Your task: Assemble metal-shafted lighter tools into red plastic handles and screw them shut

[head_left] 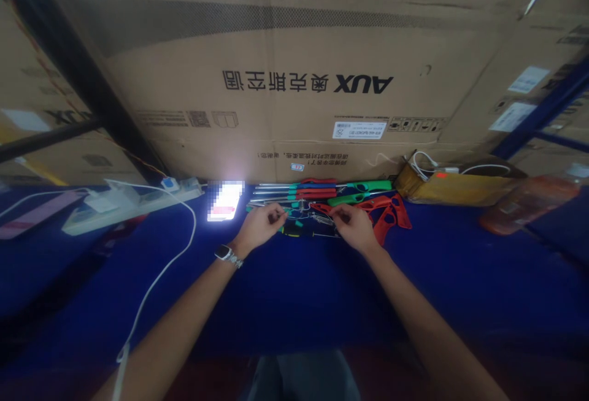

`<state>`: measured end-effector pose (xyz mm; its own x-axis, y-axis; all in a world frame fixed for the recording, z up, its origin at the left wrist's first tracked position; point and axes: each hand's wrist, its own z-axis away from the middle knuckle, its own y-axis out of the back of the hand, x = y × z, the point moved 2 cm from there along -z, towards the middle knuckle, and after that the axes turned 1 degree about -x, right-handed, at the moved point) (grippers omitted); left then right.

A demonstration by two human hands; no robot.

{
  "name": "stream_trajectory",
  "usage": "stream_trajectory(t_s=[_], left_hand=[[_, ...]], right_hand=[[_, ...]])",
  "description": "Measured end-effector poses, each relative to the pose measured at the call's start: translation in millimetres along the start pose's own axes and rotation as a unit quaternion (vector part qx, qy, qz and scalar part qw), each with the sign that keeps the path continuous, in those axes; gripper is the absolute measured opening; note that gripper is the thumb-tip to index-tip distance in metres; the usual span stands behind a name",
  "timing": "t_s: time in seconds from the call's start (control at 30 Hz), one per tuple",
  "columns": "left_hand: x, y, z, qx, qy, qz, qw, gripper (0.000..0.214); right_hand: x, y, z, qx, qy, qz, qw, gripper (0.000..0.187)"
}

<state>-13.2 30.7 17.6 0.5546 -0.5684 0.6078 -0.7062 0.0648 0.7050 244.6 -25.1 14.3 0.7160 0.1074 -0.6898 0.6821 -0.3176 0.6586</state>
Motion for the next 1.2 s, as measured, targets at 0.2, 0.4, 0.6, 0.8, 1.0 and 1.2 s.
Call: stream_trajectory(t_s=[0.2, 0.4, 0.6, 0.8, 1.0, 1.2], left_hand=[[22, 1.9, -31, -0.015, 0.04, -0.09, 0.995, 0.012], [34, -23.1, -62, -0.034, 0.085, -0.148, 0.985, 0.018], [31, -37.4, -62, -0.039, 0.117, -0.148, 0.981, 0.012], [31, -21.8, -50, -0.039, 0.137, -0.111, 0.983, 0.014], [32, -14.3, -39, -0.059, 0.09, -0.058, 0.993, 0.014], [34, -26.0, -39, -0.005, 0.005, -0.075, 0.997, 0.015]], right_hand=[[-5, 2, 0, 0.005, -0.007, 0.006, 1.0, 0.015], [-2, 1, 0, 0.0, -0.014, 0.018, 1.0, 0.015], [-4, 10, -1, 0.005, -0.037, 0.047, 0.998, 0.014], [1, 25, -3, 0.006, -0.063, 0.126, 0.99, 0.018], [11, 20, -6, -0.013, 0.033, 0.194, 0.98, 0.036], [17, 17, -7, -0.041, 0.025, 0.166, 0.985, 0.039]])
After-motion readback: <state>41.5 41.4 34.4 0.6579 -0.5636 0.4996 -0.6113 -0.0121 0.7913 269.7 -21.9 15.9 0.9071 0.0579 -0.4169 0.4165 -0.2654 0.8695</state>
